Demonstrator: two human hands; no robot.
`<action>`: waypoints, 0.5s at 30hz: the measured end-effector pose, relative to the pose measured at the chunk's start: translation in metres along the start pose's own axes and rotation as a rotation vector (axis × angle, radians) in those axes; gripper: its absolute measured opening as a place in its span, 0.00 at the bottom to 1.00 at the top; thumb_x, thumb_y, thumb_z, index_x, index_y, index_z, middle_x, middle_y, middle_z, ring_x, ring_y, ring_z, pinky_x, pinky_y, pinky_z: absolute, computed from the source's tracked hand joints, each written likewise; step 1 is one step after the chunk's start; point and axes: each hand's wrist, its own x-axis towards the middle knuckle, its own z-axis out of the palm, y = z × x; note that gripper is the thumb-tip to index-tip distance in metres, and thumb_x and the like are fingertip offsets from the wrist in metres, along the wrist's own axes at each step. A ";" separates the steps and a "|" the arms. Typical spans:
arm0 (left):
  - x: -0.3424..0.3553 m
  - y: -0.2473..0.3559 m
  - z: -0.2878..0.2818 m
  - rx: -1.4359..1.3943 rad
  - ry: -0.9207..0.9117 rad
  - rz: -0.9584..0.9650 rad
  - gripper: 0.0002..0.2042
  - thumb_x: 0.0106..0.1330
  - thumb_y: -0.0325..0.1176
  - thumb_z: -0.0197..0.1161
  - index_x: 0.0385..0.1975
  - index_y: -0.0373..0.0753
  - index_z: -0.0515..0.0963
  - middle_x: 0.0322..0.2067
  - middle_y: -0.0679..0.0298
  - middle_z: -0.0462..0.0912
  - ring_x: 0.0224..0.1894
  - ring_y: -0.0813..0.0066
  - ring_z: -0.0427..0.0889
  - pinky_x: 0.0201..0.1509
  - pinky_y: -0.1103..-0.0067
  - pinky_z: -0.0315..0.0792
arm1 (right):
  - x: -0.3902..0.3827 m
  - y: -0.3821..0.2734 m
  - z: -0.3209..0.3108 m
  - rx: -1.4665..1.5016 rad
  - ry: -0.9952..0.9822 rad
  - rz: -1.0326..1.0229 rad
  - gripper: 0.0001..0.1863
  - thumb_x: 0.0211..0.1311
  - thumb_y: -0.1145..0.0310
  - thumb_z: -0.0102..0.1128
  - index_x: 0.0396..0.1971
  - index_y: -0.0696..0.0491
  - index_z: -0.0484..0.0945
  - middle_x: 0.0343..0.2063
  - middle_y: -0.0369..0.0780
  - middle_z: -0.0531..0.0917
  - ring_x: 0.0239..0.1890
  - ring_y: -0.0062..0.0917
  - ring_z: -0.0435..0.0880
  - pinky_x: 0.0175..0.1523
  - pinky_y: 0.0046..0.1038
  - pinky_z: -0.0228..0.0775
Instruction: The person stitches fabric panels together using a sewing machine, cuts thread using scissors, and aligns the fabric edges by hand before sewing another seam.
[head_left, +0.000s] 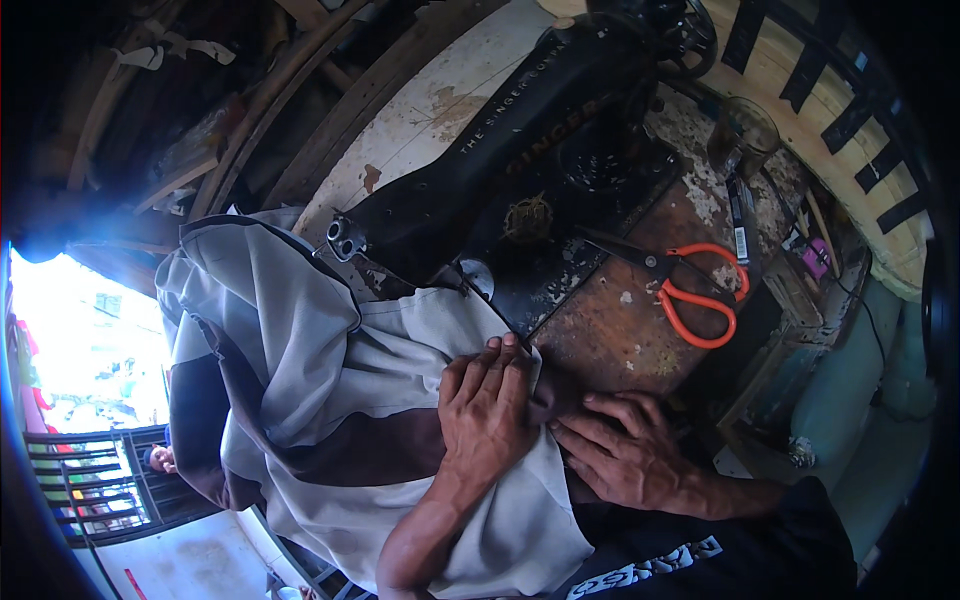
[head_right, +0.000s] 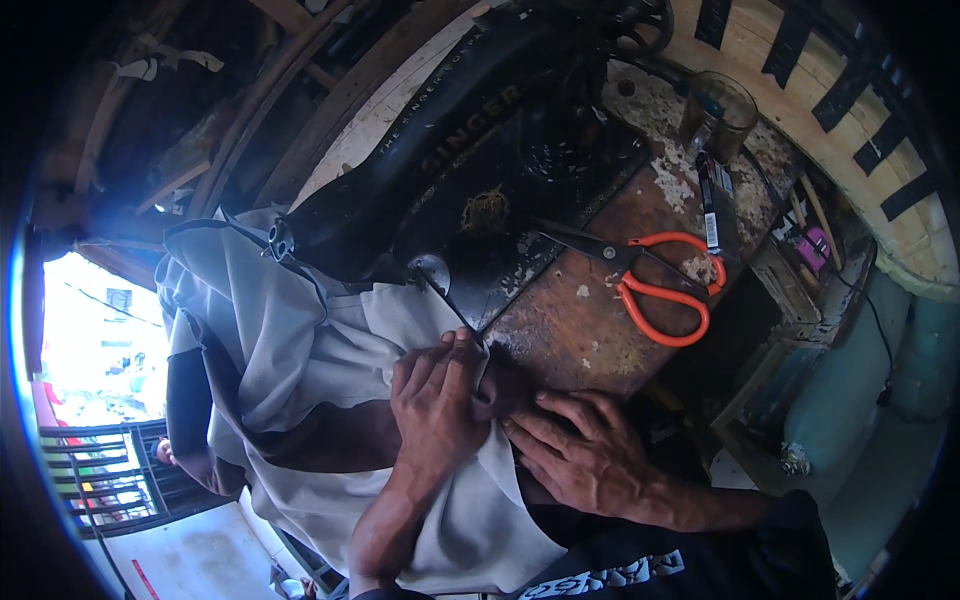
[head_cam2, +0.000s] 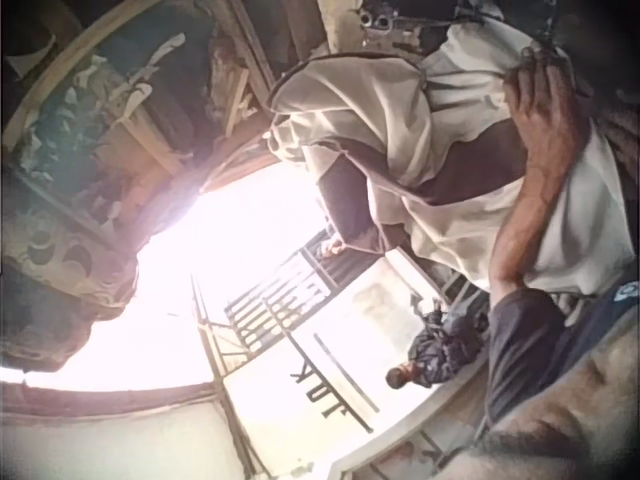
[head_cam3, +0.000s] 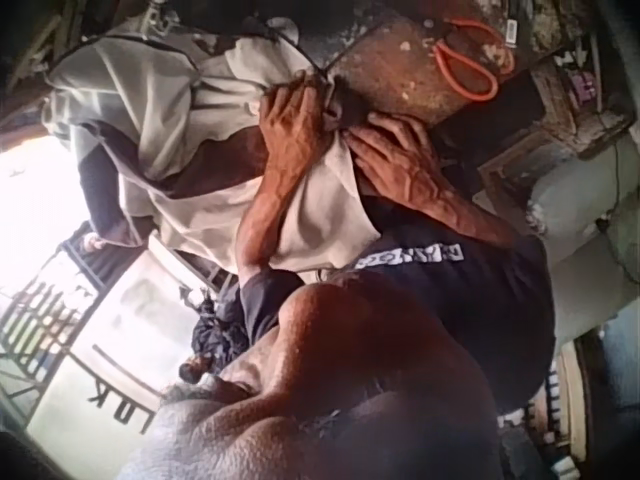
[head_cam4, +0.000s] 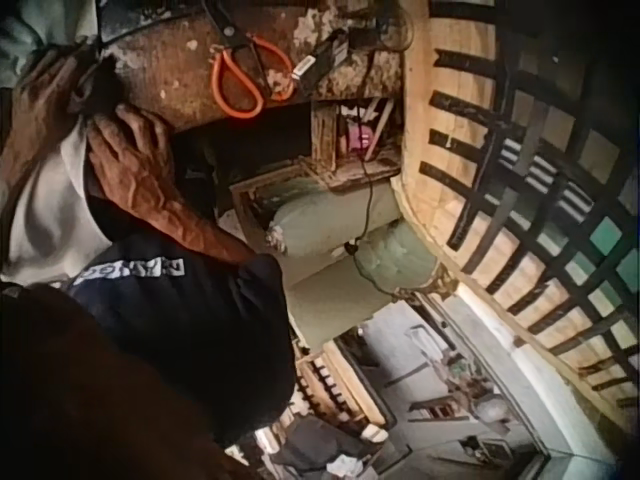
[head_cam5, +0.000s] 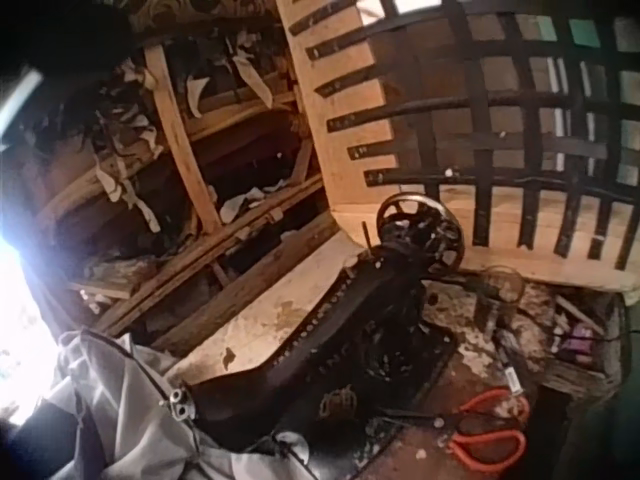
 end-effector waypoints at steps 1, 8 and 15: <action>0.000 -0.002 0.001 -0.008 0.008 -0.003 0.27 0.56 0.31 0.66 0.57 0.28 0.79 0.51 0.48 0.87 0.56 0.54 0.85 0.60 0.61 0.73 | 0.001 -0.001 0.000 -0.010 -0.006 -0.002 0.24 0.61 0.56 0.70 0.57 0.45 0.85 0.62 0.28 0.81 0.65 0.28 0.73 0.68 0.40 0.61; 0.004 -0.014 0.004 0.028 0.038 0.068 0.25 0.59 0.36 0.65 0.54 0.26 0.81 0.51 0.49 0.88 0.54 0.57 0.87 0.56 0.63 0.76 | 0.011 -0.003 -0.005 -0.040 -0.031 0.028 0.23 0.62 0.58 0.69 0.57 0.45 0.85 0.57 0.28 0.82 0.61 0.26 0.74 0.63 0.39 0.62; 0.011 -0.029 0.007 0.031 0.067 0.106 0.22 0.58 0.35 0.66 0.50 0.28 0.82 0.50 0.49 0.88 0.52 0.57 0.88 0.54 0.64 0.77 | 0.027 -0.002 -0.008 -0.062 -0.049 0.055 0.22 0.61 0.59 0.69 0.56 0.45 0.86 0.57 0.27 0.82 0.58 0.26 0.75 0.60 0.40 0.63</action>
